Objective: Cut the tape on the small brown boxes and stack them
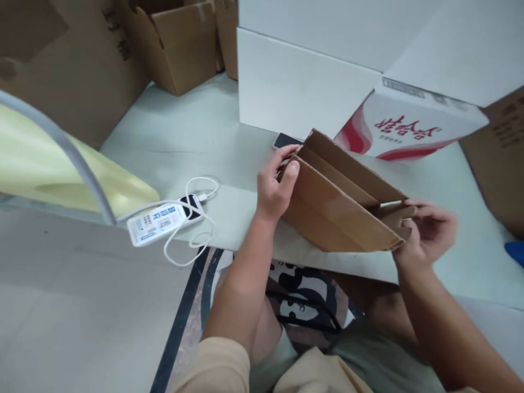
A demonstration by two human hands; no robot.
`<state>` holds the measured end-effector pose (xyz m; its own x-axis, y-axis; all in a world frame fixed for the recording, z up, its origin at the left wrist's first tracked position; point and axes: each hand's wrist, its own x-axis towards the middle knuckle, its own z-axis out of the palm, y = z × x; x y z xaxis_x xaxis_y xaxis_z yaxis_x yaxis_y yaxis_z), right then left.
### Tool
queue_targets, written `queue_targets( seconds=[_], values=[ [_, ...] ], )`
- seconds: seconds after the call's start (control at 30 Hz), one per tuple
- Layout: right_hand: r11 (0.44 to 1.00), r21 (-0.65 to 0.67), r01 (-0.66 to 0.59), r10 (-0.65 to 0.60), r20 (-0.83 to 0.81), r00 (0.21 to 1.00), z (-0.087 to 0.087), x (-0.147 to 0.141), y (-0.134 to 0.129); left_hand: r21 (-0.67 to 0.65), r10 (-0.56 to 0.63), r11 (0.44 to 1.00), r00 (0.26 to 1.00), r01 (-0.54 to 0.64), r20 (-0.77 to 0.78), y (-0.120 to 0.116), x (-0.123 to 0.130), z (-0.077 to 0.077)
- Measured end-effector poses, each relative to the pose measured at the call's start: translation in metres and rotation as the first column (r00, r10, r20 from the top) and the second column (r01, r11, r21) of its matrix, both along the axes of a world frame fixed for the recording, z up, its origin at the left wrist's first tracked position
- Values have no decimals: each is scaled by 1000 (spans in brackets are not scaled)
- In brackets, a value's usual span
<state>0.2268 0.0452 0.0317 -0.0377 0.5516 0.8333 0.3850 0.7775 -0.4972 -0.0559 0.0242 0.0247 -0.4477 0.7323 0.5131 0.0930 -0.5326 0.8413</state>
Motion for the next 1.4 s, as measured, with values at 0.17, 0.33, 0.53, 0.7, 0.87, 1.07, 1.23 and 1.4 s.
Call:
queue_targets(
  seconds=[0.17, 0.33, 0.53, 0.7, 0.87, 1.07, 1.23, 1.4],
  values=[
    [989, -142, 30, -46, -107, 993, -25, 19, -8, -28, -103, 994, 995, 103, 2, 5, 31, 5],
    [984, -175, 40, -62, -126, 990, -27, 26, -7, -1, -85, 996, 990, 86, -114, 17, 48, 0],
    [954, -270, 130, -140, -17, 990, -31, 47, -6, -6, -153, 988, 986, 153, -61, 28, 81, -2],
    [932, -363, -11, -45, -145, 988, -45, 56, -1, -101, -84, 992, 990, 72, -115, 37, 95, -8],
    [917, -390, -88, 9, -201, 979, -47, 62, -7, -31, 9, 999, 950, -20, -313, 49, 91, -16],
    [934, -349, -78, 11, -191, 982, -45, 68, -15, -140, -62, 990, 887, -3, -459, 45, 84, -13],
    [884, -466, -25, -112, -263, 958, -57, 67, -10, -158, 18, 984, 924, -85, -382, 47, 66, -20],
    [786, -518, -337, 134, -389, 911, -63, 61, -8, -326, 95, 941, 995, -89, 3, 53, 54, -22]
  ],
)
